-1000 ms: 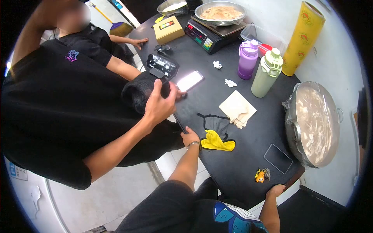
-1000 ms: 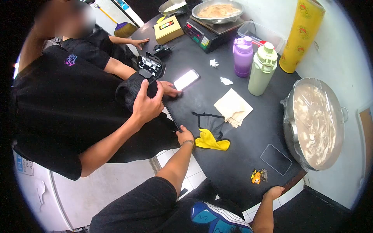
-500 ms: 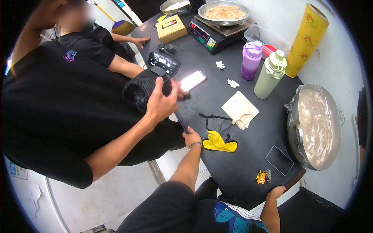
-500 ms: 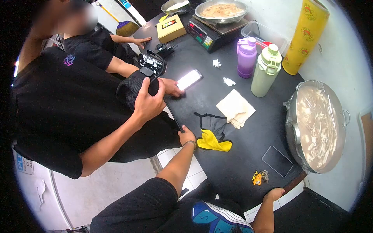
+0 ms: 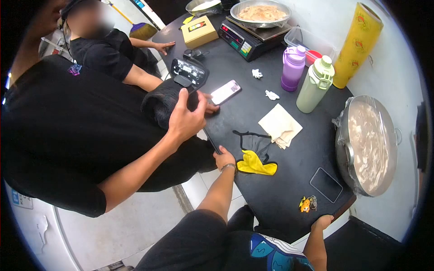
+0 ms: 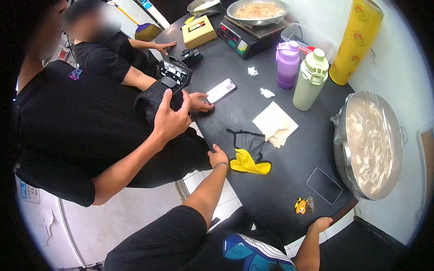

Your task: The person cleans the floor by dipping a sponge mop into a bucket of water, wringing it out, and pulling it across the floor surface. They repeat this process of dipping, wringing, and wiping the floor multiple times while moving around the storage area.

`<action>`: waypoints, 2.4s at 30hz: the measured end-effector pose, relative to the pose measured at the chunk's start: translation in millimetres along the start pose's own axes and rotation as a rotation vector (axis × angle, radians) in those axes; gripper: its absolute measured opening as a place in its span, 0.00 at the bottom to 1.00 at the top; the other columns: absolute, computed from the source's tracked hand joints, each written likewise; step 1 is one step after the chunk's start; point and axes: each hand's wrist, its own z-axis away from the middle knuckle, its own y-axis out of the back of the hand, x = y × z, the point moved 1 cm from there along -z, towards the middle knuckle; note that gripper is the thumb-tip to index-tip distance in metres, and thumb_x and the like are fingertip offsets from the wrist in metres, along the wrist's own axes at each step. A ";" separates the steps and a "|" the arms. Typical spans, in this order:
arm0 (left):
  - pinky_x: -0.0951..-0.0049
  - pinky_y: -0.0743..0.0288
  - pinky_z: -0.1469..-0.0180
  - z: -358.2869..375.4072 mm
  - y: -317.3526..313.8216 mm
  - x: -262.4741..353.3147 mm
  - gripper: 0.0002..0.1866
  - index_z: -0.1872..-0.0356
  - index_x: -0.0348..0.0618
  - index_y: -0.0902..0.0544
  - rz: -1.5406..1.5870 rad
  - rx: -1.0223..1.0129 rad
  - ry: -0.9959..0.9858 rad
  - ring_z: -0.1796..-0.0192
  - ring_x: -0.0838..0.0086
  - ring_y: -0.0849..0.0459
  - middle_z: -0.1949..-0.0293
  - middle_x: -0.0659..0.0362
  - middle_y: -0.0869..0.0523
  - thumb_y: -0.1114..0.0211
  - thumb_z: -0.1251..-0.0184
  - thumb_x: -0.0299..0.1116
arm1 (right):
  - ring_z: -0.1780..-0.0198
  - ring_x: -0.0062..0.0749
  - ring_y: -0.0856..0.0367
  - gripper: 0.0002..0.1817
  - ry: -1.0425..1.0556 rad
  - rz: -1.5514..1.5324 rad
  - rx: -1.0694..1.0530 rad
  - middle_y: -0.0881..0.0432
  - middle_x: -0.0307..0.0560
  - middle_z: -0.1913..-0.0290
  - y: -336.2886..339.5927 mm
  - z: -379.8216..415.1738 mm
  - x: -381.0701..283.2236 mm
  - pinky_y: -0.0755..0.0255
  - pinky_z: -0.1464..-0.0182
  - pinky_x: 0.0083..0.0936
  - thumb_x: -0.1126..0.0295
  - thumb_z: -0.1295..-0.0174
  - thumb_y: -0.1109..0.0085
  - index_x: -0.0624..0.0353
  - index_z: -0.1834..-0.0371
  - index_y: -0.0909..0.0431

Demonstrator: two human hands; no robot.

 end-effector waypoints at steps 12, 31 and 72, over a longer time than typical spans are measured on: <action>0.57 0.31 0.50 -12.0 -13.9 -11.6 0.31 0.48 0.34 0.32 -0.008 0.094 -0.067 0.52 0.48 0.24 0.54 0.39 0.23 0.58 0.38 0.55 | 0.41 0.47 0.35 0.32 -0.030 0.053 0.014 0.34 0.60 0.41 -0.5 -2.8 -0.8 0.44 0.38 0.28 0.54 0.36 0.73 0.76 0.45 0.36; 0.58 0.31 0.50 -11.5 -14.8 -11.2 0.32 0.48 0.34 0.31 -0.012 0.098 -0.059 0.52 0.49 0.24 0.54 0.39 0.23 0.59 0.37 0.55 | 0.42 0.48 0.33 0.32 -0.042 0.021 0.024 0.32 0.61 0.43 -0.5 2.6 -3.9 0.43 0.39 0.29 0.54 0.36 0.73 0.75 0.48 0.33; 0.58 0.34 0.46 -10.6 -30.8 -21.1 0.33 0.49 0.31 0.31 -0.015 0.100 -0.095 0.49 0.48 0.26 0.52 0.39 0.25 0.60 0.37 0.56 | 0.43 0.56 0.34 0.32 0.156 0.111 0.097 0.30 0.65 0.47 -13.0 -28.2 16.4 0.42 0.40 0.37 0.53 0.36 0.76 0.71 0.49 0.31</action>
